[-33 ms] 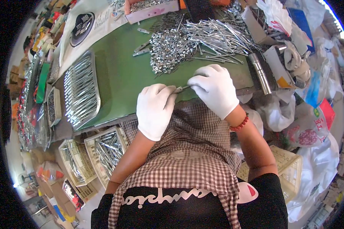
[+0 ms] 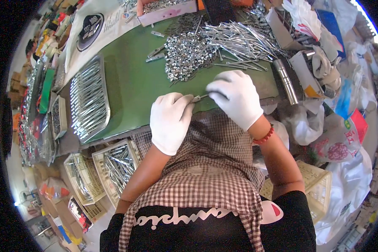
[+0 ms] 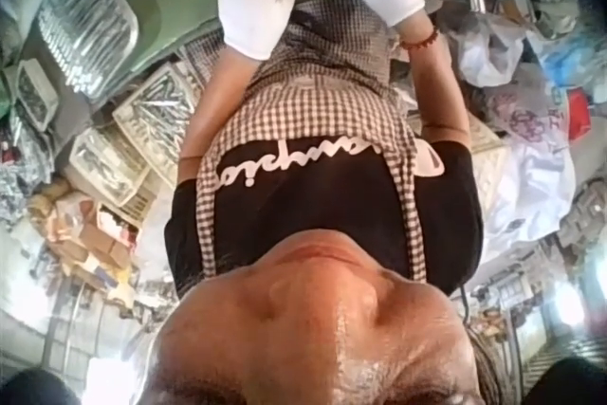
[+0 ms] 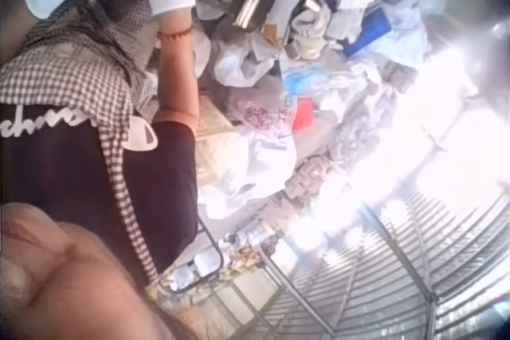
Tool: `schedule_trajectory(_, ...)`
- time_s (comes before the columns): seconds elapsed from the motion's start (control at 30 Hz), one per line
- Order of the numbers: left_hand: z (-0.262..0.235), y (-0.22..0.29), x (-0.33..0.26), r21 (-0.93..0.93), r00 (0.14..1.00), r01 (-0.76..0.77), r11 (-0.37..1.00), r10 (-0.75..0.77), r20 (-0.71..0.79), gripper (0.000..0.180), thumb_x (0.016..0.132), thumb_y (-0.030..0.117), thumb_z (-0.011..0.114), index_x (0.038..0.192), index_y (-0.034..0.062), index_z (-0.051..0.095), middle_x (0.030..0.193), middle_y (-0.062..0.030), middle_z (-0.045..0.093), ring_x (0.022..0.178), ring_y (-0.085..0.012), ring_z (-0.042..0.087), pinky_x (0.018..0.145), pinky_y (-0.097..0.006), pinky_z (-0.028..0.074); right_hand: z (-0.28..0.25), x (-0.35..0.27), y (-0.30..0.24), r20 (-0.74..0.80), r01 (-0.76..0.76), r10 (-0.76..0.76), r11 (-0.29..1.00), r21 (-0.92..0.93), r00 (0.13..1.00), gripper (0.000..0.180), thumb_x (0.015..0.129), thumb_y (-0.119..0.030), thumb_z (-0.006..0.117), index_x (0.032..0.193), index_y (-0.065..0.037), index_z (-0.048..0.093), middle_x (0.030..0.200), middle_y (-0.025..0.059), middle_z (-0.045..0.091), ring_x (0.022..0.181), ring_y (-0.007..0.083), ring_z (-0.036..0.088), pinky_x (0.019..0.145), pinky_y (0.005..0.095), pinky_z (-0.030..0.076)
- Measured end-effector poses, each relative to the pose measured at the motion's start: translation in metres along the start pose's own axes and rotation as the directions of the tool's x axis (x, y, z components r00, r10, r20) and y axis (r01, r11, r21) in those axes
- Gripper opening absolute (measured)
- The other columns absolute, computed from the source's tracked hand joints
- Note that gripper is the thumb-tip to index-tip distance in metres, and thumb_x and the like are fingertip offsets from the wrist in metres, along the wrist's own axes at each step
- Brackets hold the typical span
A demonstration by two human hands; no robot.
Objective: The recorder is assembling small metal hardware handles by inserting a metal rod into a housing and securing it using a small sleeve tool.
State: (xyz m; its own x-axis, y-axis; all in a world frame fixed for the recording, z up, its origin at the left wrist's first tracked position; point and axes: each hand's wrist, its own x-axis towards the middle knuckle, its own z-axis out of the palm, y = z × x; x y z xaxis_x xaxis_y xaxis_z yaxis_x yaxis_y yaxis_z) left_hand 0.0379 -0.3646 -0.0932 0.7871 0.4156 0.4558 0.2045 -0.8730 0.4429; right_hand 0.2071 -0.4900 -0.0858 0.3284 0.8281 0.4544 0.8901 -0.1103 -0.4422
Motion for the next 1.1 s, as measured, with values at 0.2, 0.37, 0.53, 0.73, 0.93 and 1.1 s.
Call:
schedule_trajectory(0.2, 0.002, 0.0, -0.001, 0.006, 1.0, -0.018, 1.0, 0.018, -0.004, 0.016, 0.08, 0.012, 0.072, 0.096, 0.0123, 0.073, 0.084, -0.0057, 0.062, 0.08, -0.0304, 0.06, 0.073, -0.042, 0.047, 0.008, 0.028, 0.012, 0.001, -0.285, 0.287, 0.954, 0.093, 0.958, 0.01, 0.087, -0.012, 0.066, 0.096, -0.009, 0.069, 0.093, 0.0117, 0.068, 0.091, 0.033, 0.065, 0.082, 0.041, 0.052)
schedule_trajectory(0.37, 0.0, -0.002, -0.002, 0.022, 1.0, -0.021, 1.0, 0.021, 0.013, 0.017, 0.08, 0.013, 0.072, 0.098, 0.0129, 0.073, 0.082, -0.0055, 0.061, 0.077, -0.0306, 0.06, 0.069, -0.043, 0.047, 0.014, 0.034, 0.013, 0.094, -0.144, 0.173, 0.955, -0.259, 0.98, 0.008, 0.088, -0.013, 0.064, 0.096, -0.01, 0.064, 0.088, 0.011, 0.065, 0.089, 0.0343, 0.063, 0.079, 0.0445, 0.051)
schedule_trajectory(0.53, -0.001, -0.002, -0.001, 0.041, 0.999, -0.019, 0.999, 0.017, 0.038, 0.018, 0.08, 0.013, 0.073, 0.098, 0.0122, 0.073, 0.08, -0.0065, 0.061, 0.075, -0.0311, 0.06, 0.067, -0.044, 0.047, -0.001, 0.014, -0.014, 0.121, -0.053, 0.065, 0.994, -0.095, 0.99, 0.009, 0.087, -0.009, 0.062, 0.096, -0.01, 0.064, 0.09, 0.009, 0.066, 0.089, 0.0331, 0.063, 0.081, 0.0434, 0.05)
schedule_trajectory(0.73, 0.0, -0.002, 0.0, 0.045, 0.999, -0.001, 0.999, -0.002, 0.054, 0.019, 0.079, 0.014, 0.073, 0.097, 0.0112, 0.074, 0.081, -0.0073, 0.062, 0.077, -0.0316, 0.06, 0.068, -0.044, 0.047, 0.004, 0.013, -0.022, 0.135, 0.049, -0.063, 0.993, 0.107, 0.989, 0.014, 0.082, -0.006, 0.063, 0.095, -0.011, 0.064, 0.09, 0.0067, 0.069, 0.089, 0.0305, 0.064, 0.083, 0.0424, 0.049)
schedule_trajectory(0.93, -0.002, -0.002, 0.0, 0.059, 0.993, 0.01, 0.998, -0.017, 0.119, 0.011, 0.079, 0.013, 0.073, 0.089, 0.0089, 0.07, 0.085, -0.0075, 0.063, 0.08, -0.0329, 0.061, 0.071, -0.045, 0.047, -0.002, 0.022, -0.036, 0.324, 0.281, -0.205, 0.937, -0.207, 0.924, 0.01, 0.083, -0.012, 0.061, 0.092, -0.011, 0.061, 0.079, 0.0046, 0.064, 0.082, 0.0255, 0.063, 0.08, 0.0389, 0.049)
schedule_trajectory(1.1, -0.002, -0.001, -0.001, 0.019, 0.996, 0.018, 1.0, -0.02, 0.088, 0.009, 0.08, 0.013, 0.072, 0.085, 0.0071, 0.068, 0.087, -0.0084, 0.064, 0.084, -0.0342, 0.06, 0.074, -0.046, 0.047, 0.003, 0.016, -0.041, 0.233, 0.355, -0.297, 0.894, -0.275, 0.926, 0.006, 0.081, -0.015, 0.06, 0.087, -0.012, 0.058, 0.075, 0.0034, 0.061, 0.079, 0.0229, 0.062, 0.077, 0.037, 0.049)
